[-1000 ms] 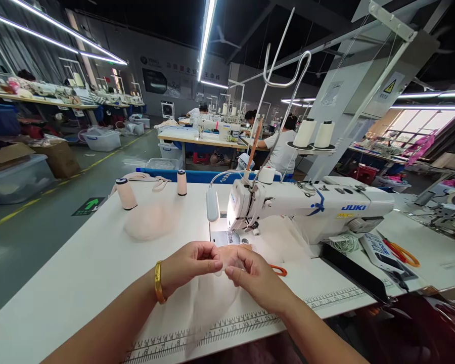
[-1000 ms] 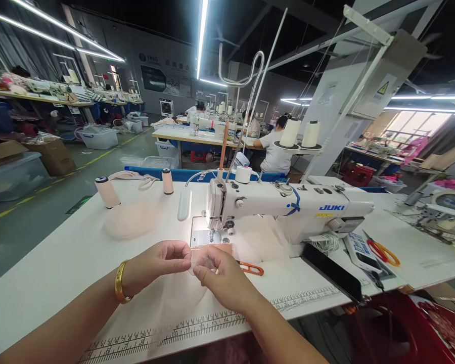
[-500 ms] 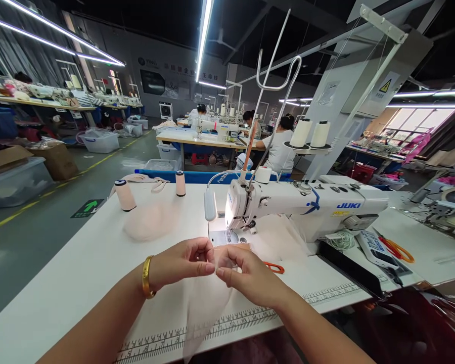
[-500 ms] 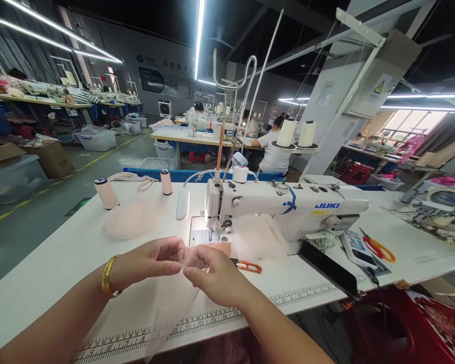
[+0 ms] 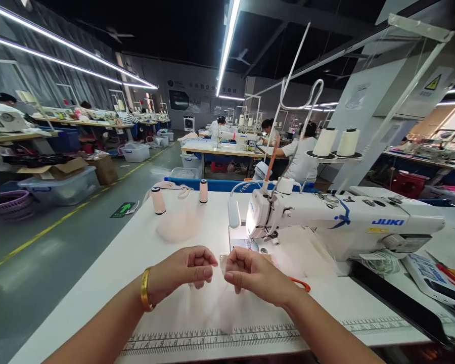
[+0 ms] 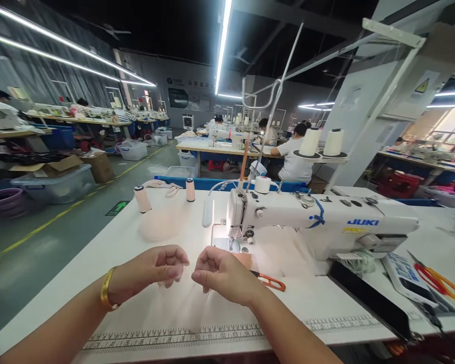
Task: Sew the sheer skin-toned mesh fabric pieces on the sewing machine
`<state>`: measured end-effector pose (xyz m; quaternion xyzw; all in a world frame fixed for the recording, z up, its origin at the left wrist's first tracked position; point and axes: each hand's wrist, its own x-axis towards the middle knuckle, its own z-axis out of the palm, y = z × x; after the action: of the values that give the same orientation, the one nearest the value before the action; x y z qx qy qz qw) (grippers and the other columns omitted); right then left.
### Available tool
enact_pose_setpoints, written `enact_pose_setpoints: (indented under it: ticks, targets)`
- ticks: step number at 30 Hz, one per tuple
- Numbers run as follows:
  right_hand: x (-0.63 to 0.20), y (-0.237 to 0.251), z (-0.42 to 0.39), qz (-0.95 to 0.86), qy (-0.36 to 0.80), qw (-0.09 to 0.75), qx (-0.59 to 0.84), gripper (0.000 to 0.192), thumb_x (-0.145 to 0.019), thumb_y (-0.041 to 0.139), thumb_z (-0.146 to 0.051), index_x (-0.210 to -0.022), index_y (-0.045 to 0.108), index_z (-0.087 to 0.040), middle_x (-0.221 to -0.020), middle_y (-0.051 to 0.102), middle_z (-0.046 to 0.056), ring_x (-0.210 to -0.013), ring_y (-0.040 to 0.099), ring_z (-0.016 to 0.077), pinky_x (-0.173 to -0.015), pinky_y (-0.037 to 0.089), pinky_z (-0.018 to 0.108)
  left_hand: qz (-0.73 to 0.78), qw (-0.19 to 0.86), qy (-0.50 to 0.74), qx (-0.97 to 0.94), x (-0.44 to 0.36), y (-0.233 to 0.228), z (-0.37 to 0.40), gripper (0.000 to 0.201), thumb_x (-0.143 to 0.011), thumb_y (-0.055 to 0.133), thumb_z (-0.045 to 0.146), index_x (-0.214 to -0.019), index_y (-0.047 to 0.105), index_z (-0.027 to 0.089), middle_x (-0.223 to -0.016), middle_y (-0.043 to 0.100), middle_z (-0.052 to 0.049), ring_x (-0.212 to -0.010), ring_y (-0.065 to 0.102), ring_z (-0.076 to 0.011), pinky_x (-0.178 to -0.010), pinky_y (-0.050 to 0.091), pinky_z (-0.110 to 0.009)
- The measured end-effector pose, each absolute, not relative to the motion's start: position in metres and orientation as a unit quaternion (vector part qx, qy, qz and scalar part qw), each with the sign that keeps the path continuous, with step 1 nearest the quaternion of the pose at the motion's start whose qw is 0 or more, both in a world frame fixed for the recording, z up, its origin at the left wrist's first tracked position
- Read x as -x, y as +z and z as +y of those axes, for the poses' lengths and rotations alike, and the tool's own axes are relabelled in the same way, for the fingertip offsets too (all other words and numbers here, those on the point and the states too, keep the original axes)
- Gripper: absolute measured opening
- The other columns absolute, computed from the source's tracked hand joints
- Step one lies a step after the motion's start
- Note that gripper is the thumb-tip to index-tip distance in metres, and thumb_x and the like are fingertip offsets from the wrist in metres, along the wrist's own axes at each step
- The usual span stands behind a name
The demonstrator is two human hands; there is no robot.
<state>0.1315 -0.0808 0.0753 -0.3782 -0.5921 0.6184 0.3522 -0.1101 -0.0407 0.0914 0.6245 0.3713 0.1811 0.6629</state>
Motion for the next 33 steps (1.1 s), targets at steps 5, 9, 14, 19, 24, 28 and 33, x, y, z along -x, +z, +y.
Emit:
enact_pose_setpoints:
  ticks: [5,9,14,19,24,28,33]
  targets:
    - [-0.111,0.073,-0.069,-0.605,0.62,0.313,0.389,0.026,-0.085,0.079,-0.038,-0.087,0.06,-0.019,-0.072,0.056,-0.005,-0.063,0.053,0.0108,-0.059,0.043,0.024,0.404,0.608,0.238,-0.64,0.124,0.094,-0.041,0.051,-0.072,0.079,0.064,-0.079,0.058,0.019,-0.066,0.05,0.006,-0.062,0.041,-0.0113,-0.063,0.035,-0.026]
    - [-0.094,0.068,-0.04,-0.593,0.623,0.319,0.399,0.028,-0.089,0.073,-0.045,-0.087,0.058,-0.021,-0.067,0.062,-0.003,-0.063,0.053,0.0115,-0.057,0.034,0.022,0.462,0.509,0.301,-0.661,0.158,0.1,-0.013,0.058,-0.073,0.071,0.075,-0.079,0.055,0.02,-0.064,0.048,0.007,-0.057,0.041,-0.0106,-0.058,0.034,-0.026]
    - [-0.049,0.061,0.025,-0.561,0.564,0.44,0.417,0.035,-0.085,0.069,-0.053,-0.087,0.055,-0.021,-0.062,0.059,-0.004,-0.059,0.055,0.0127,-0.061,0.04,0.025,0.549,0.384,0.358,-0.65,0.194,0.091,0.047,0.056,-0.08,0.064,0.075,-0.083,0.055,0.02,-0.062,0.046,0.008,-0.049,0.039,-0.0091,-0.049,0.029,-0.024]
    - [-0.013,0.045,0.089,-0.552,0.494,0.467,0.483,0.029,-0.09,0.066,-0.048,-0.091,0.058,-0.02,-0.072,0.058,-0.005,-0.052,0.058,0.0117,-0.053,0.038,0.025,0.638,0.248,0.341,-0.644,0.207,0.069,0.096,0.031,-0.101,0.062,0.045,-0.109,0.066,0.015,-0.099,0.069,-0.004,-0.083,0.067,-0.0169,-0.075,0.058,-0.032]
    - [0.001,0.035,0.119,-0.55,0.463,0.44,0.539,0.028,-0.102,0.064,-0.039,-0.118,0.065,-0.016,-0.109,0.069,0.006,-0.086,0.07,0.0181,-0.076,0.06,0.035,0.668,0.103,0.33,-0.659,0.21,0.058,0.108,0.027,-0.102,0.058,0.031,-0.123,0.064,0.015,-0.126,0.066,-0.014,-0.117,0.063,-0.0295,-0.103,0.052,-0.053]
    - [0.007,0.033,0.133,-0.557,0.46,0.413,0.554,0.034,-0.103,0.065,-0.036,-0.131,0.062,-0.018,-0.13,0.065,0.01,-0.109,0.068,0.024,-0.092,0.06,0.045,0.615,0.014,0.328,-0.716,0.207,0.057,0.099,0.031,-0.102,0.043,0.025,-0.124,0.064,0.019,-0.137,0.063,-0.015,-0.137,0.05,-0.0336,-0.121,0.034,-0.052]
    - [0.004,0.028,0.14,-0.577,0.423,0.4,0.573,0.034,-0.103,0.065,-0.037,-0.13,0.063,-0.017,-0.129,0.065,0.01,-0.107,0.068,0.0231,-0.091,0.06,0.043,0.543,0.025,0.233,-0.806,0.191,0.047,0.092,0.05,-0.088,0.066,0.046,-0.133,0.064,0.024,-0.144,0.063,-0.01,-0.138,0.053,-0.0332,-0.118,0.04,-0.048]
